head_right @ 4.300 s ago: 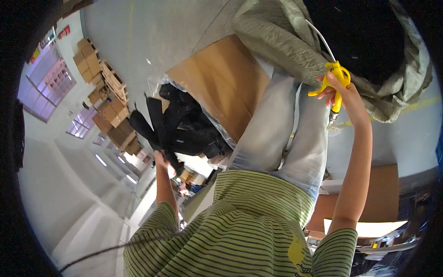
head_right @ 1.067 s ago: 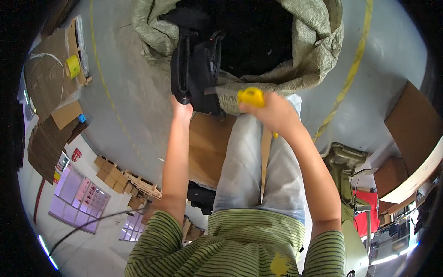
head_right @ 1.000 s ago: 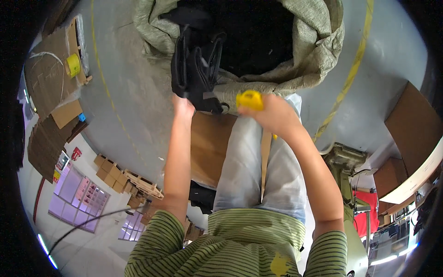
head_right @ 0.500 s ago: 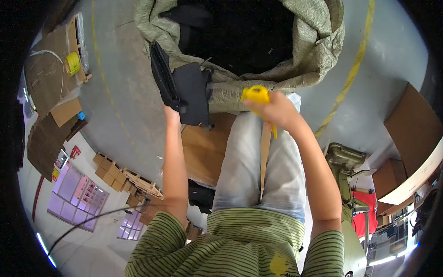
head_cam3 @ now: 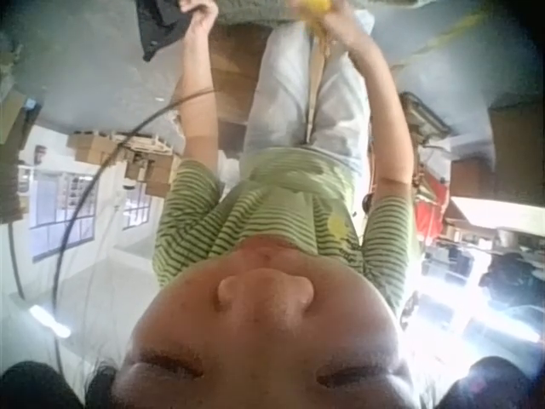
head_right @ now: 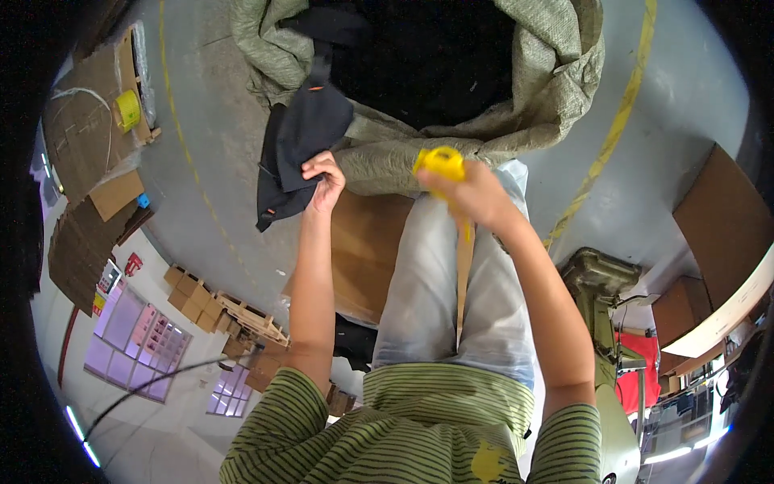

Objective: The recorder is taking black padded knee protectors out of a large woven sack, blowing off dust with an air nozzle, and placing them into a bin.

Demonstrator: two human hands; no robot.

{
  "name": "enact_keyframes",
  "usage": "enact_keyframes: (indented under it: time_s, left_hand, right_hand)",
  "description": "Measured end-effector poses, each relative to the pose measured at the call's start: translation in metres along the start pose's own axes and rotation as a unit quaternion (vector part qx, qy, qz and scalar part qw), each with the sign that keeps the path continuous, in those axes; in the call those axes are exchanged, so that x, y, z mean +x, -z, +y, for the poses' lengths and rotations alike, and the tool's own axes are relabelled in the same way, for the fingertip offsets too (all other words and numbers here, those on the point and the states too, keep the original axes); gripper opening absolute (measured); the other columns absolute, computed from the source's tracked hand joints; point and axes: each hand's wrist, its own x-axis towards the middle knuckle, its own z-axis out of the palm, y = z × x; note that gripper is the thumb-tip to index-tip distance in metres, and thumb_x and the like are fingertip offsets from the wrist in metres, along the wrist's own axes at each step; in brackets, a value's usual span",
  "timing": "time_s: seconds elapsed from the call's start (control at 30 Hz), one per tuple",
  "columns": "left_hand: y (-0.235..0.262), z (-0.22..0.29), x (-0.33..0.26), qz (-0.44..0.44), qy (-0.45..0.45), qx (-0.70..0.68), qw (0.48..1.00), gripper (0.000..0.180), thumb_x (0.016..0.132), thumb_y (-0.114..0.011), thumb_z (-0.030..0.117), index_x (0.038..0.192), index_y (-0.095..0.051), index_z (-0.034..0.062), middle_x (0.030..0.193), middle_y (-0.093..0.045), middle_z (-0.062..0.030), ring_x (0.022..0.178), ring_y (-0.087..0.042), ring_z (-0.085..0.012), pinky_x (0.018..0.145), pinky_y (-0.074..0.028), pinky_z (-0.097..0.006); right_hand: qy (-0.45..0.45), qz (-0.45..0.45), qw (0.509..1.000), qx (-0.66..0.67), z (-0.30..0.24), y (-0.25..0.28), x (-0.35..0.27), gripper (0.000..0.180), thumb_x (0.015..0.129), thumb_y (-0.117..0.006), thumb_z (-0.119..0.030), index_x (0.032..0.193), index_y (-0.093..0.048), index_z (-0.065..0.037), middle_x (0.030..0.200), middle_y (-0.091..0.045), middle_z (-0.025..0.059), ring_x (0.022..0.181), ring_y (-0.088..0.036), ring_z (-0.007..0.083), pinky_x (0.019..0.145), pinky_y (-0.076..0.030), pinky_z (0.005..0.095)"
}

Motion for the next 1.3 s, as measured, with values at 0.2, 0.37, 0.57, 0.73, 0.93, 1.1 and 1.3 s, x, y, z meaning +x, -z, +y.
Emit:
enact_keyframes:
  time_s: [0.2,0.37,0.57,0.73,0.93,1.1,1.3]
  left_hand:
    - [0.007,0.011,-0.013,-0.106,0.07,0.331,0.935,0.011,0.084,-0.059,0.015,0.081,-0.057,0.004,0.06,-0.05,-0.0056,0.057,-0.053,-0.016,0.059,-0.043,-0.026]
    - [0.023,0.039,-0.027,0.01,0.007,0.437,0.9,0.012,0.083,-0.06,0.014,0.083,-0.058,0.0022,0.064,-0.054,-0.0075,0.06,-0.054,-0.0172,0.06,-0.044,-0.027]
    - [0.038,0.053,-0.043,0.177,-0.086,0.574,0.795,0.015,0.082,-0.061,0.013,0.087,-0.06,-0.0006,0.071,-0.058,-0.0103,0.064,-0.056,-0.019,0.062,-0.045,-0.029]
    - [0.027,0.052,-0.048,0.282,-0.152,0.646,0.693,0.017,0.082,-0.062,0.013,0.089,-0.061,-0.0024,0.075,-0.062,-0.0122,0.067,-0.058,-0.0202,0.064,-0.046,-0.03]
    - [-0.032,-0.023,-0.05,0.159,-0.137,0.976,0.056,0.033,0.072,-0.07,0.02,0.068,-0.046,-0.0025,0.061,-0.045,-0.0174,0.056,-0.049,-0.0184,0.055,-0.037,-0.038]
    - [0.011,-0.023,-0.217,0.303,-0.171,0.874,0.34,0.043,0.077,-0.073,0.024,0.063,-0.038,0.0027,0.058,-0.031,0.0031,0.057,-0.03,-0.009,0.05,-0.028,-0.028]
    - [0.108,-0.05,-0.471,0.572,-0.18,0.581,0.551,0.022,0.083,-0.066,0.024,0.084,-0.06,0.0029,0.075,-0.053,0.0018,0.074,-0.047,-0.0071,0.069,-0.039,-0.022]
  right_hand:
    - [0.076,0.187,0.974,0.098,-0.007,0.025,0.0,0.043,0.078,-0.066,-0.045,0.072,-0.058,-0.003,0.051,-0.051,0.0017,0.039,-0.048,0.0094,0.039,-0.038,0.0239]
    - [-0.023,-0.071,0.995,-0.061,-0.01,0.037,-0.001,0.039,0.079,-0.065,-0.043,0.078,-0.056,-0.005,0.053,-0.05,0.0009,0.04,-0.048,0.0096,0.038,-0.04,0.0232]
    - [-0.053,-0.045,0.989,-0.132,-0.01,0.027,-0.007,0.047,0.074,-0.068,-0.048,0.07,-0.057,-0.003,0.05,-0.049,0.0021,0.038,-0.047,0.0112,0.037,-0.038,0.0249]
    - [-0.022,0.075,0.997,0.0,-0.005,0.021,0.01,0.043,0.077,-0.067,-0.044,0.073,-0.056,-0.003,0.055,-0.049,0.0011,0.042,-0.045,0.0092,0.038,-0.034,0.0246]
    - [-0.05,-0.034,0.99,-0.129,-0.002,0.022,0.013,0.05,0.073,-0.067,-0.052,0.065,-0.059,-0.003,0.052,-0.053,0.0049,0.041,-0.05,0.0125,0.041,-0.042,0.028]
    - [-0.057,0.026,0.981,-0.186,-0.005,0.027,0.011,0.05,0.074,-0.064,-0.054,0.069,-0.063,-0.004,0.055,-0.058,0.0051,0.045,-0.053,0.0104,0.044,-0.042,0.0229]
    - [-0.069,-0.073,0.987,-0.123,0.004,0.024,0.001,0.048,0.078,-0.063,-0.052,0.08,-0.064,-0.005,0.056,-0.058,0.0032,0.044,-0.049,0.0085,0.043,-0.038,0.0215]
